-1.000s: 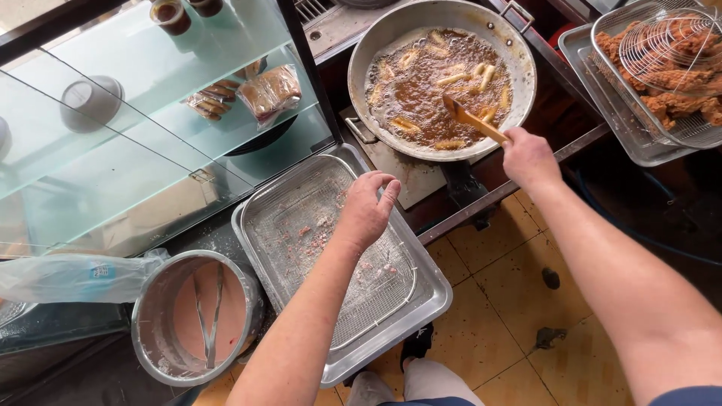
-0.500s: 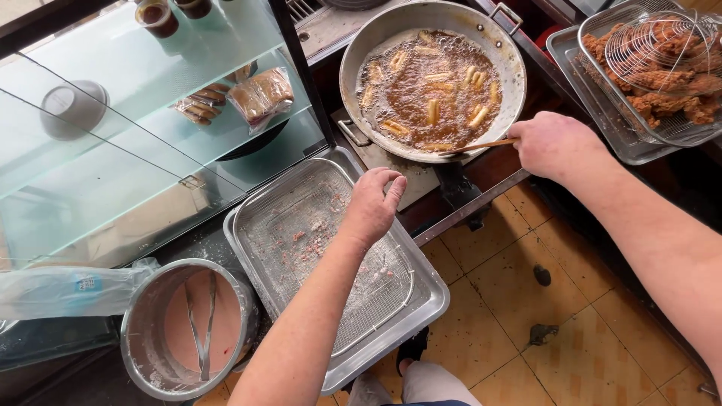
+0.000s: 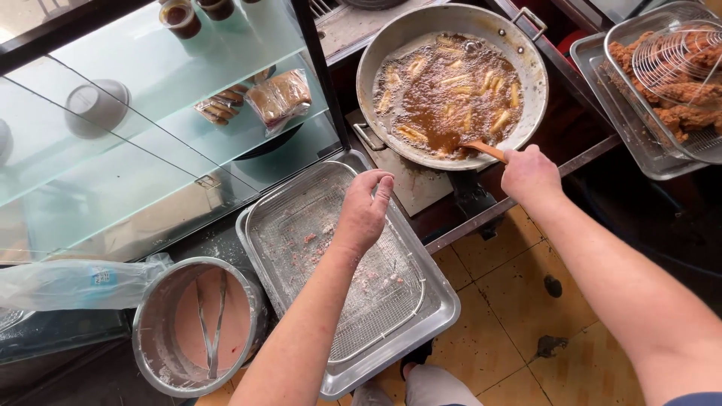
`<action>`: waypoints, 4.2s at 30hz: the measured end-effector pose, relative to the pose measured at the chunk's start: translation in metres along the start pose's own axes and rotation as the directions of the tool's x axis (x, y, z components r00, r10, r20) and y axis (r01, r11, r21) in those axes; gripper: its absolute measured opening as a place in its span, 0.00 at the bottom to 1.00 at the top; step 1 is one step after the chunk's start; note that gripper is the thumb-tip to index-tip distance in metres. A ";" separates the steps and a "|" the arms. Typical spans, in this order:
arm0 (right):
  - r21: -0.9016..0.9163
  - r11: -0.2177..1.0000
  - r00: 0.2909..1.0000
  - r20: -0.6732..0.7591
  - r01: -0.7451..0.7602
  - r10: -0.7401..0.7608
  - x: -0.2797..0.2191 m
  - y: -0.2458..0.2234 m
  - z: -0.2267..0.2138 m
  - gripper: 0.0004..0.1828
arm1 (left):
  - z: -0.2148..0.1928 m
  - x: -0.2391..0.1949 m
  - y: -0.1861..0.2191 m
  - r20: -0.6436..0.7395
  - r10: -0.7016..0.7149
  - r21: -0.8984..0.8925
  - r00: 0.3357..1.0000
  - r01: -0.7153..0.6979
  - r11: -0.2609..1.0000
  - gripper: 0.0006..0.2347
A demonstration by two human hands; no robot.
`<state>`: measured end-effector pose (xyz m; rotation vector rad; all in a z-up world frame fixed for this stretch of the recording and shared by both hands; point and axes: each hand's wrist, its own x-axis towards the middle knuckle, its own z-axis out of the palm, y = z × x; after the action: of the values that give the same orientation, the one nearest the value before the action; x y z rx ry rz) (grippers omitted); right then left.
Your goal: Deep-frying food items in a large pan of oil using a wooden spatula.
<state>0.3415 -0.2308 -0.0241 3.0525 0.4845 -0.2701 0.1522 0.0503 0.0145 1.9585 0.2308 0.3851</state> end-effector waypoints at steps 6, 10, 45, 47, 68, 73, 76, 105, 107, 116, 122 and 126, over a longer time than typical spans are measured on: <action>0.090 0.996 0.991 -0.131 -0.002 0.014 0.010 0.009 0.016 0.14 | 0.007 -0.003 0.008 -0.018 -0.046 -0.001 0.999 0.046 0.999 0.16; 0.102 0.995 0.988 -0.153 0.016 -0.001 0.018 0.028 0.008 0.14 | 0.012 -0.008 0.011 -0.017 -0.046 -0.009 0.999 0.046 0.999 0.16; 0.935 0.311 0.908 0.025 -0.168 0.417 -0.062 0.032 -0.023 0.16 | 0.008 -0.040 -0.001 0.128 -0.270 -0.013 0.954 0.274 0.962 0.34; 0.894 0.417 0.901 -0.037 -0.164 0.433 -0.082 0.026 -0.025 0.16 | 0.011 -0.042 0.001 0.159 -0.236 0.023 0.959 0.236 0.972 0.34; 0.328 0.943 0.983 -0.148 -0.053 0.107 -0.110 0.051 -0.008 0.14 | 0.062 -0.054 0.021 0.085 -0.119 0.020 0.989 0.118 0.993 0.26; 0.297 0.952 0.969 -0.245 0.077 -0.002 -0.045 0.082 -0.019 0.15 | 0.098 -0.028 0.027 -0.034 -0.124 0.034 0.992 0.125 0.992 0.23; 0.277 0.949 0.968 -0.236 0.149 -0.083 0.002 0.098 -0.024 0.15 | 0.111 -0.022 0.050 0.004 -0.221 -0.146 0.975 0.219 0.965 0.24; -0.138 0.884 0.889 -0.043 0.447 -0.456 0.138 0.042 -0.065 0.20 | 0.085 -0.061 0.079 0.070 -0.540 0.068 0.839 0.536 0.841 0.26; -0.169 0.875 0.885 -0.029 0.454 -0.465 0.138 0.042 -0.071 0.20 | 0.089 -0.061 0.076 0.093 -0.542 0.061 0.835 0.539 0.840 0.26; -0.194 0.915 0.935 0.057 0.354 -0.350 0.149 0.050 -0.101 0.21 | 0.092 -0.065 0.077 0.115 -0.534 0.053 0.838 0.532 0.845 0.26; -0.130 0.921 0.922 -0.074 0.368 -0.379 0.165 0.055 -0.088 0.24 | 0.092 -0.069 0.078 0.021 -0.481 0.108 0.877 0.476 0.873 0.24; -0.122 0.920 0.921 -0.073 0.373 -0.383 0.165 0.041 -0.083 0.24 | 0.101 -0.066 0.077 0.034 -0.483 0.113 0.875 0.477 0.872 0.24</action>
<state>0.5221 -0.2145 0.0287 2.8548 1.0623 -0.1025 0.1274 -0.0890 0.0369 1.9257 0.6949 -0.0161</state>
